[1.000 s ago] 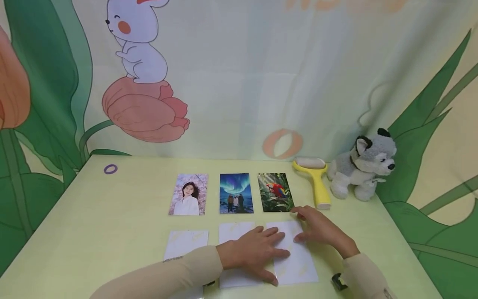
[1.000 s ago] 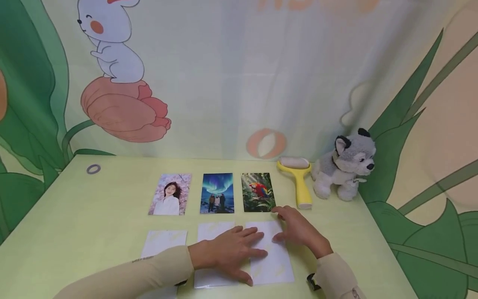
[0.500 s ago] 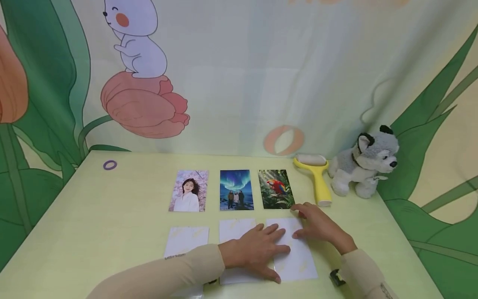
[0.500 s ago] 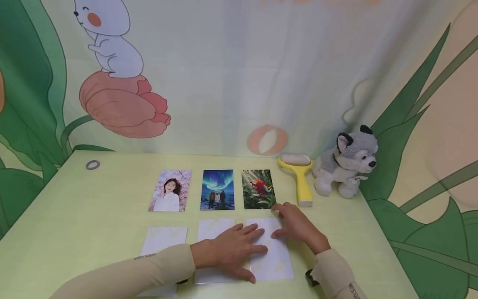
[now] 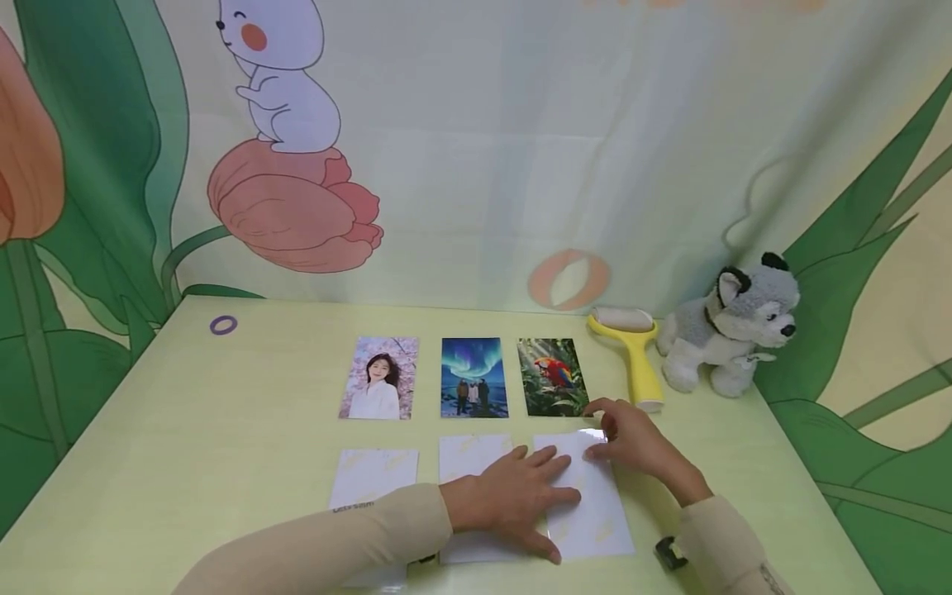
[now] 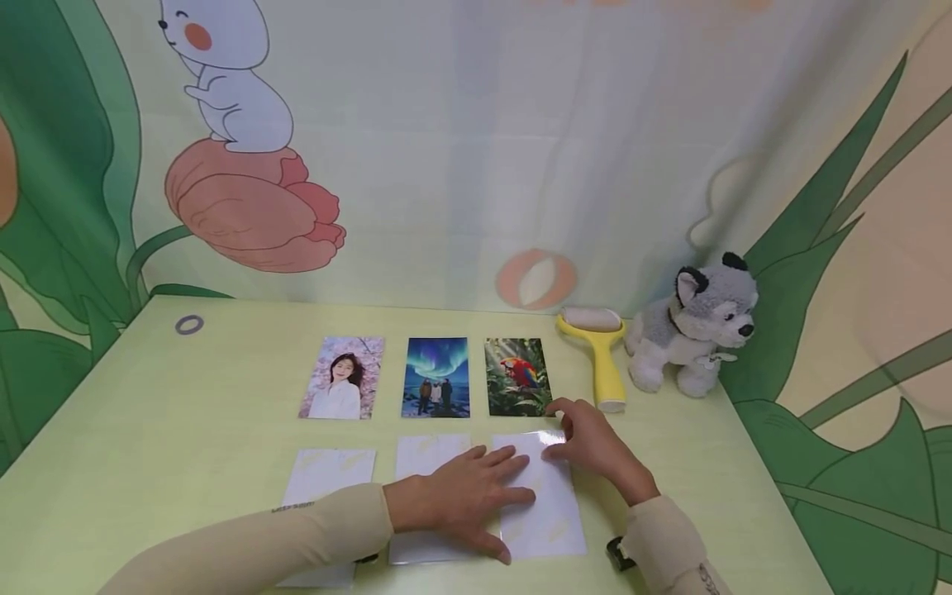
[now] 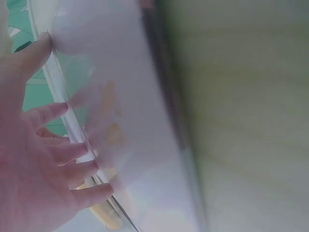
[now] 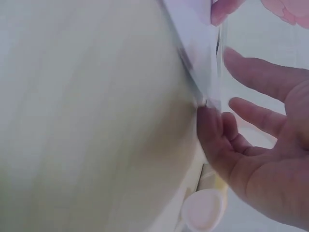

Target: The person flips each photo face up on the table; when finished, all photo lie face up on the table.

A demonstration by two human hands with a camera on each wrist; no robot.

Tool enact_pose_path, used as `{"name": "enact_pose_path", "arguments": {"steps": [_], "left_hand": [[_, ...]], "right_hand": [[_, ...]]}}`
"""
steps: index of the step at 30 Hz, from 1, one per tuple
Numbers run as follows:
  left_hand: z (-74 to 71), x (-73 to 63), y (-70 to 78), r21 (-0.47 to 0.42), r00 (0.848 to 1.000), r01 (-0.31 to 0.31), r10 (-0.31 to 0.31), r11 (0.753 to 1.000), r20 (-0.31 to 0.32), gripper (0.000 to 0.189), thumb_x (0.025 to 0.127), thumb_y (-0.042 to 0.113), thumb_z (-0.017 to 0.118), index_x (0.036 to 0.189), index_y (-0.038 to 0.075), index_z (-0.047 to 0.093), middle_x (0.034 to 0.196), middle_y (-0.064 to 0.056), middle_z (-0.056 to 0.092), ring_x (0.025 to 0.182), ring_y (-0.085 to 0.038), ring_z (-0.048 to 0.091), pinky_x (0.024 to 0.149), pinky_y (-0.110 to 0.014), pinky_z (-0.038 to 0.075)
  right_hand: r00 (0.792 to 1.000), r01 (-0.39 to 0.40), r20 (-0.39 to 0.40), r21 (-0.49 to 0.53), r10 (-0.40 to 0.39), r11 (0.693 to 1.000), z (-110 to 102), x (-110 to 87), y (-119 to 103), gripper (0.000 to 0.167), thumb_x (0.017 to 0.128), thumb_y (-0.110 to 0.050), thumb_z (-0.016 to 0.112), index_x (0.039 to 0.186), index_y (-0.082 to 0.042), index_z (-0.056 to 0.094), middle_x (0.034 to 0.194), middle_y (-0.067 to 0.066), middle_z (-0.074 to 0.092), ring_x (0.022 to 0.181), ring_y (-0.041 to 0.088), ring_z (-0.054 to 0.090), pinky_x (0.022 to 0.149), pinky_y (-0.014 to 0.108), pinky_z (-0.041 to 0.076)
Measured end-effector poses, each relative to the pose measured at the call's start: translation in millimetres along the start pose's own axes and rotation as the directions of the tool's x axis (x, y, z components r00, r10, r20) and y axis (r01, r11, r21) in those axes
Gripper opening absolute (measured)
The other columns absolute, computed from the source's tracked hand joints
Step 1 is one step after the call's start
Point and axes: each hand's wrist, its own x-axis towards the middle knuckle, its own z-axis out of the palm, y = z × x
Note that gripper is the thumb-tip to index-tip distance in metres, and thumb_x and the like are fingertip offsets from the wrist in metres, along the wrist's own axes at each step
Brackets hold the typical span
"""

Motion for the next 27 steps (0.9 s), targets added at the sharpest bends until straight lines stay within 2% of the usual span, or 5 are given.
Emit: {"name": "enact_pose_path", "arguments": {"steps": [5, 10, 15, 21, 27], "left_hand": [[-0.1, 0.1, 0.7, -0.008, 1.0, 0.015, -0.015, 1.0, 0.01, 0.074, 0.082, 0.076, 0.06, 0.143, 0.038, 0.047, 0.16, -0.008, 0.034, 0.15, -0.03, 0.032, 0.11, -0.053, 0.041], [-0.3, -0.3, 2.0, -0.004, 1.0, 0.023, -0.023, 1.0, 0.008, 0.074, 0.081, 0.076, 0.061, 0.143, 0.038, 0.047, 0.159, -0.007, 0.035, 0.149, -0.029, 0.033, 0.11, -0.052, 0.041], [-2.0, -0.8, 1.9, 0.009, 1.0, 0.02, -0.02, 1.0, 0.004, 0.075, 0.081, 0.076, 0.06, 0.144, 0.037, 0.046, 0.159, -0.007, 0.036, 0.149, -0.03, 0.034, 0.109, -0.051, 0.042], [-0.5, -0.7, 1.9, 0.01, 1.0, 0.022, -0.022, 1.0, -0.003, 0.077, 0.081, 0.076, 0.06, 0.145, 0.037, 0.045, 0.16, -0.008, 0.035, 0.148, -0.03, 0.034, 0.11, -0.05, 0.042], [0.0, -1.9, 1.9, 0.04, 0.999, 0.0, 0.002, 0.999, -0.048, 0.076, 0.081, 0.073, 0.063, 0.144, 0.034, 0.046, 0.155, -0.011, 0.039, 0.143, -0.028, 0.041, 0.104, -0.04, 0.047]], "right_hand": [[0.992, -0.116, -0.016, 0.218, 0.122, 0.969, -3, -3.5, 4, 0.058, 0.079, -0.012, 0.084, 0.13, 0.0, 0.057, 0.098, 0.015, 0.062, 0.084, 0.022, 0.06, 0.071, 0.033, 0.051], [0.983, -0.156, 0.148, 0.403, 0.104, 0.902, -9, -6.9, 10, 0.06, 0.086, -0.009, 0.077, 0.138, 0.003, 0.048, 0.078, 0.005, 0.057, 0.069, 0.017, 0.057, 0.063, 0.03, 0.052], [0.957, -0.161, 0.289, 0.448, 0.027, 0.879, -11, -9.1, 16, 0.053, 0.09, -0.007, 0.071, 0.136, 0.003, 0.048, 0.064, -0.002, 0.05, 0.056, 0.012, 0.052, 0.056, 0.028, 0.05], [0.964, -0.126, 0.266, 0.46, -0.001, 0.879, -10, -9.5, 14, 0.046, 0.091, -0.004, 0.069, 0.133, 0.004, 0.05, 0.063, -0.001, 0.049, 0.053, 0.01, 0.049, 0.053, 0.028, 0.048], [0.964, -0.108, 0.263, 0.495, -0.03, 0.862, -12, -9.8, 13, 0.046, 0.093, -0.005, 0.067, 0.135, 0.003, 0.049, 0.065, -0.002, 0.049, 0.054, 0.009, 0.047, 0.053, 0.027, 0.047]]}}
